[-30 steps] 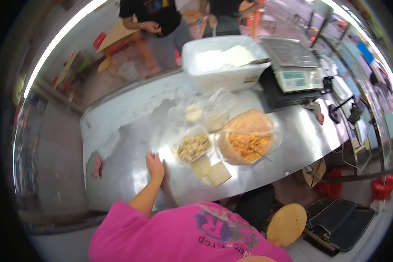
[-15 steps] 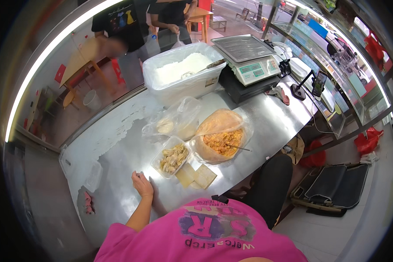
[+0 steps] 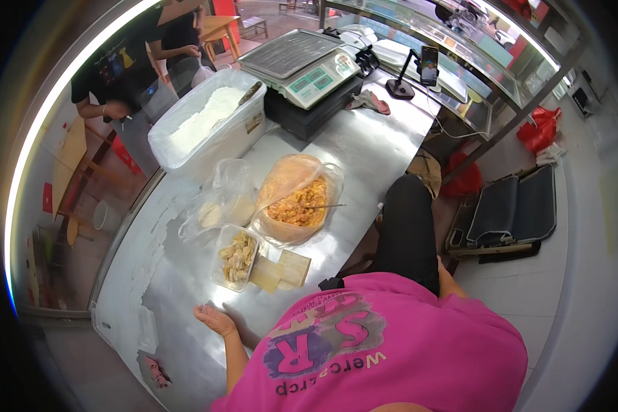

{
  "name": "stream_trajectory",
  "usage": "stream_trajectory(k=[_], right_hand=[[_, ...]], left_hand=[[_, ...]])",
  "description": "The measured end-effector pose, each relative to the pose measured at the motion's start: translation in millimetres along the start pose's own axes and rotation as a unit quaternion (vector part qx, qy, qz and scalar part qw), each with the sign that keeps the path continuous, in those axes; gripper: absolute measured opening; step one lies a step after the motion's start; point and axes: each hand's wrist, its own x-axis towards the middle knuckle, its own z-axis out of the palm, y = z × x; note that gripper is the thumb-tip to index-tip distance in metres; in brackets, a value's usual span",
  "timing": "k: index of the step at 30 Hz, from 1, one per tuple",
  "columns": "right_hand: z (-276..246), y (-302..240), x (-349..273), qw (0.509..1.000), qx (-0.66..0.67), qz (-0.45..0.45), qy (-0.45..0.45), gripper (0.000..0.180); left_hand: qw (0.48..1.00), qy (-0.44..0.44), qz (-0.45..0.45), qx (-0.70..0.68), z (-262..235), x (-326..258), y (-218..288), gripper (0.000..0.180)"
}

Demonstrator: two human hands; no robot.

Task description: The person assembles wontons by placing filling onto square wrappers, folding them, and placing the finished items into a container. The person also briefly handles a plastic bag and interacts with a customer at the counter.

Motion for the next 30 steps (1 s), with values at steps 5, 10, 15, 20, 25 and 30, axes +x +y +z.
stream_trajectory(k=[5,10,15,20,25,30], right_hand=[[-19,21,19,0.989,0.136,0.059,-0.025,0.082],[-57,5,61,0.915,0.38,0.114,-0.072,0.083],[-89,-62,135,0.932,0.357,-0.023,-0.047,0.061],[-125,-122,178,0.902,0.387,-0.164,-0.103,0.052],[-135,-158,157,0.863,0.455,-0.199,-0.093,0.047],[-127,-159,151,0.855,0.467,-0.191,-0.121,0.041]], left_hand=[[0.994,0.082,0.012,0.065,14,16,-28,0.037],[0.939,0.18,-0.226,-0.189,5,12,-26,0.034],[0.947,0.286,-0.141,0.044,17,-25,47,0.035],[0.99,0.126,0.044,0.053,59,-66,122,0.026],[0.935,-0.139,0.246,0.215,102,-112,187,0.02],[0.919,-0.217,0.212,0.253,125,-131,192,0.028]])
